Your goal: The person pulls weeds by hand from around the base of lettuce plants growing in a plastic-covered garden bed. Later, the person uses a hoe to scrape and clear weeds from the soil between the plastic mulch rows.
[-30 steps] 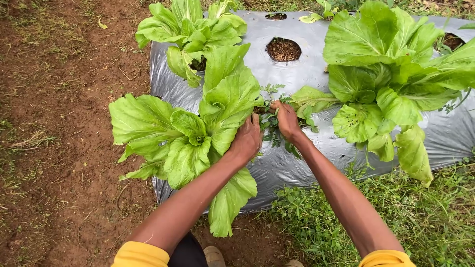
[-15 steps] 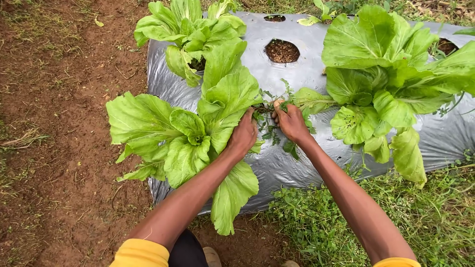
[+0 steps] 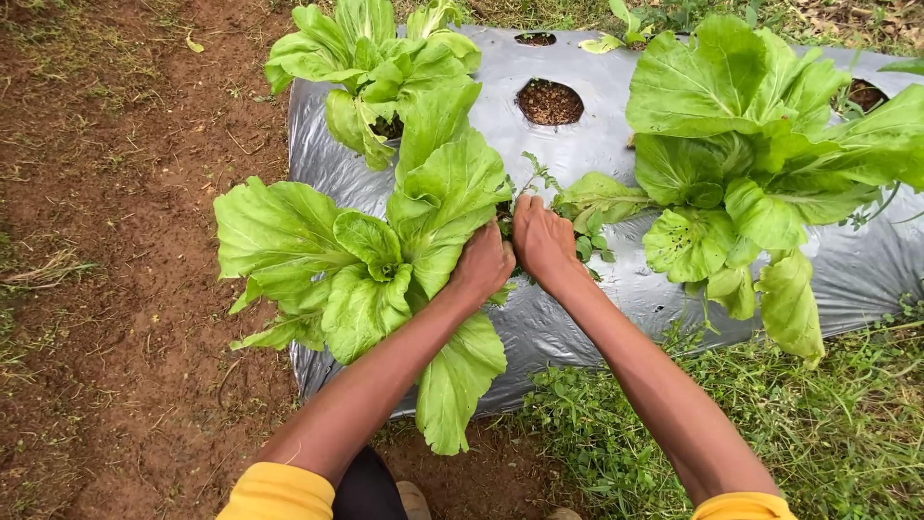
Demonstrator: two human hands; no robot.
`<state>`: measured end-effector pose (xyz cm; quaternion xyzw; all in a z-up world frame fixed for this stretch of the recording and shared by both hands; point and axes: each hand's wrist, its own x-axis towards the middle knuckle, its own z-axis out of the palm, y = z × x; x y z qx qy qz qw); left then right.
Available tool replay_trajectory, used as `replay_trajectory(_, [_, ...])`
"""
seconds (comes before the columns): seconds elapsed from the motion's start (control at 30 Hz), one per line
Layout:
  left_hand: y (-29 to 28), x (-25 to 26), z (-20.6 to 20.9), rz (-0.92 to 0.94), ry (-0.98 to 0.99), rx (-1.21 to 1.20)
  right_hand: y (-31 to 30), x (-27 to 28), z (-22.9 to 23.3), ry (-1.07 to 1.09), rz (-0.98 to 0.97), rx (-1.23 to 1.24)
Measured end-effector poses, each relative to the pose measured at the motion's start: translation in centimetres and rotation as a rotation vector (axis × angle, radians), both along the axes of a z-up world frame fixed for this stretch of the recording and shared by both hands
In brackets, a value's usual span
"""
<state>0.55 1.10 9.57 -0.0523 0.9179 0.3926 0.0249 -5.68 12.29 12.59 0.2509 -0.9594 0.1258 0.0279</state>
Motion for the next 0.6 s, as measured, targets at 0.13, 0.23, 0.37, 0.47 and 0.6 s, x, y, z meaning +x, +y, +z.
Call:
replay_trajectory(0.13, [-0.3, -0.1, 0.9, -0.05, -0.033, -0.027, -1.1, -1.3, -4.1, -0.06, -0.055, -0.033])
replay_trajectory(0.23, [-1.0, -0.2, 2.2, -0.094, -0.057, -0.065, -1.6, -4.1, -7.8, -0.06, -0.034, 0.074])
replay_trajectory(0.37, [-0.5, 0.7, 3.9, -0.15, -0.087, -0.21, -1.5, -4.7, -6.8, -0.117, -0.002, 0.043])
replay_trajectory(0.47, [-0.1, 1.2, 3.7, -0.134, -0.115, -0.21, 0.0, -4.5, -6.7, -0.211, -0.01, -0.128])
replay_trajectory(0.6, [0.2, -1.0, -2.6, -0.075, -0.14, -0.144, 0.9, -1.8, -3.0, -0.271, -0.014, -0.333])
